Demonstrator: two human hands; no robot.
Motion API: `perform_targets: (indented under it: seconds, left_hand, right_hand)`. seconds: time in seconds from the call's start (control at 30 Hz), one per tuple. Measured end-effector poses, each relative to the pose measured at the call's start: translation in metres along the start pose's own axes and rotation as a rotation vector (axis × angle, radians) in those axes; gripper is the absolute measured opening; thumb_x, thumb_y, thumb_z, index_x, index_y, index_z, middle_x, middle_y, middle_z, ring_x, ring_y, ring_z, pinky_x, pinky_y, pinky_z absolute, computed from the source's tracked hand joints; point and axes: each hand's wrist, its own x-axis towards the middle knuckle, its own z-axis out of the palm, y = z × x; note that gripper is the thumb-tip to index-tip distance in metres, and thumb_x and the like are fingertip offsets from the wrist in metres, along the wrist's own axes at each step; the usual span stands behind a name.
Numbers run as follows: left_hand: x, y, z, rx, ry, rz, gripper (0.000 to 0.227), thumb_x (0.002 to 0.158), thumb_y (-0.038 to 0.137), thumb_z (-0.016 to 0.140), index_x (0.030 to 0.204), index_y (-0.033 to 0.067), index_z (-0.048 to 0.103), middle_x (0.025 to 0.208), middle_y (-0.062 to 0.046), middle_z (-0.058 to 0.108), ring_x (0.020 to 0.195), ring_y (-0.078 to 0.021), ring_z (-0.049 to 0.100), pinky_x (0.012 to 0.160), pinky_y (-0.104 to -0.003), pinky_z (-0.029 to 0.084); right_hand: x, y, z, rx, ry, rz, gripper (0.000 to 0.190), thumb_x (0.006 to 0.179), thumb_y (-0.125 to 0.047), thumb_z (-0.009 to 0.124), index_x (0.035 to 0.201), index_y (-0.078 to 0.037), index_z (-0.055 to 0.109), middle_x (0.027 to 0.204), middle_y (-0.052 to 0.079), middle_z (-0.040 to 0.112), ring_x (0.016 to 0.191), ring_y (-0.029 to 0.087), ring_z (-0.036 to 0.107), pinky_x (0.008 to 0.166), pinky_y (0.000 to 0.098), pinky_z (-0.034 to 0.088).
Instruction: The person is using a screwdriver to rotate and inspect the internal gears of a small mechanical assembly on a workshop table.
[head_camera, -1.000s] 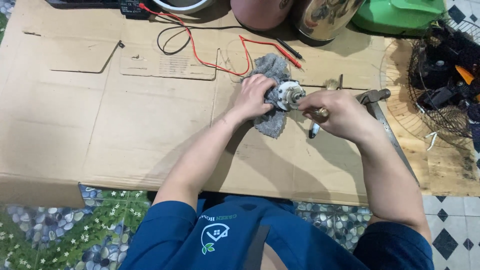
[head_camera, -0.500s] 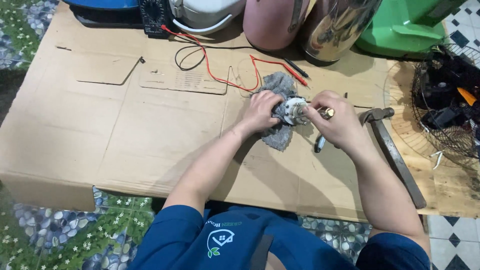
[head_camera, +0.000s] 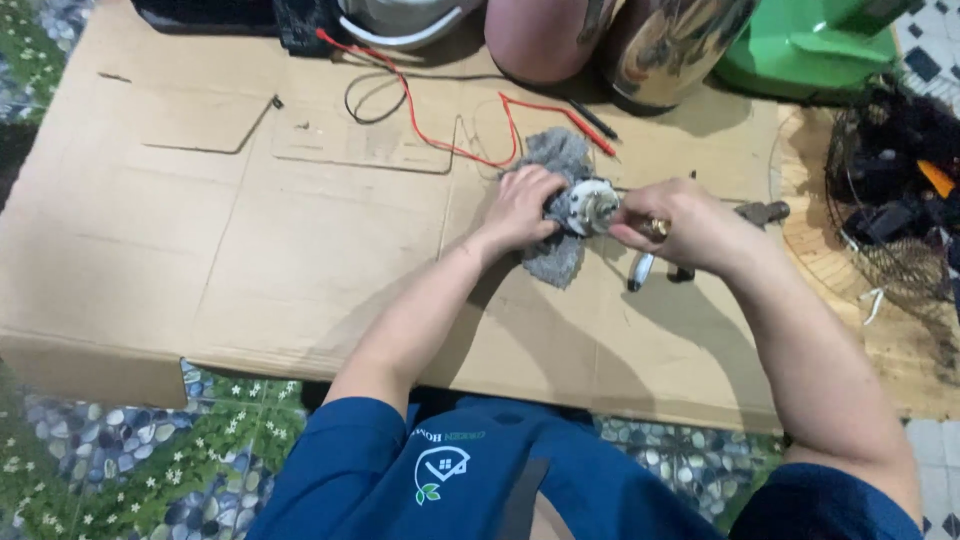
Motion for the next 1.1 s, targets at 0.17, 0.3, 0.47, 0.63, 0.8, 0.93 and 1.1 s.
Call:
perform_targets:
  seconds: [0.17,0.3,0.47,0.63,0.8,0.93,1.1]
  left_hand:
    - [0.006,-0.02,0.022,0.047,0.023,0.037,0.068,0.068,0.031,0.086,0.128,0.0209,0.058,0.122,-0.005,0.059,0.136,-0.0295,0.045,0.111,-0.054,0.035]
    - [0.007,-0.027,0.025,0.071,0.045,0.044,0.071,0.066,0.034,0.089,0.128,0.0225,0.056,0.123,-0.004,0.06,0.136,-0.0279,0.047,0.112,-0.052,0.037]
    - [0.009,-0.027,0.025,0.055,0.067,0.05,0.067,0.064,0.034,0.087,0.124,0.0246,0.058,0.119,0.0,0.06,0.133,-0.0257,0.048,0.109,-0.051,0.038]
    - [0.008,-0.025,0.023,0.05,0.056,0.027,0.064,0.063,0.032,0.087,0.12,0.0254,0.058,0.116,0.001,0.059,0.132,-0.0244,0.047,0.107,-0.051,0.038]
    - [0.009,-0.021,0.019,-0.005,0.027,-0.004,0.058,0.065,0.025,0.083,0.117,0.0234,0.057,0.116,-0.001,0.06,0.131,-0.0262,0.048,0.107,-0.052,0.036]
    - [0.006,-0.017,0.014,0.002,0.023,-0.003,0.06,0.065,0.024,0.083,0.119,0.0237,0.056,0.118,-0.001,0.06,0.133,-0.0246,0.047,0.109,-0.051,0.035]
    - [0.003,-0.016,0.018,0.028,0.072,-0.005,0.057,0.064,0.026,0.082,0.115,0.0231,0.057,0.116,-0.001,0.061,0.131,-0.0248,0.05,0.107,-0.052,0.037]
  right_hand:
    - [-0.002,-0.006,0.005,0.249,0.177,0.312,0.016,0.089,-0.025,0.076,0.089,-0.01,0.072,0.068,0.01,0.07,0.066,0.028,0.067,0.065,0.0349,0.049]
    - [-0.006,-0.014,0.019,0.401,0.365,0.593,0.012,0.086,-0.032,0.075,0.081,-0.022,0.071,0.057,-0.005,0.067,0.048,0.008,0.065,0.055,0.0188,0.047]
    - [-0.009,0.003,0.041,0.429,0.47,0.369,0.014,0.093,-0.015,0.074,0.081,-0.008,0.072,0.058,0.007,0.066,0.047,0.013,0.065,0.047,0.0212,0.048]
    - [-0.005,0.019,0.034,0.181,0.317,0.105,0.01,0.091,-0.017,0.078,0.086,-0.01,0.074,0.063,0.014,0.063,0.065,0.033,0.068,0.061,0.0379,0.05]
    - [0.002,0.004,0.004,-0.027,-0.028,-0.068,0.013,0.095,-0.016,0.07,0.083,-0.014,0.065,0.067,0.01,0.068,0.068,0.035,0.068,0.067,0.0421,0.053]
    - [-0.009,-0.005,0.002,0.063,-0.017,0.021,0.011,0.093,-0.017,0.076,0.095,-0.008,0.071,0.078,0.017,0.075,0.077,0.041,0.072,0.072,0.0471,0.054]
    - [-0.034,-0.009,0.033,0.521,0.395,0.357,0.006,0.092,-0.016,0.074,0.097,-0.013,0.076,0.061,0.006,0.069,0.049,0.012,0.065,0.051,0.021,0.048]
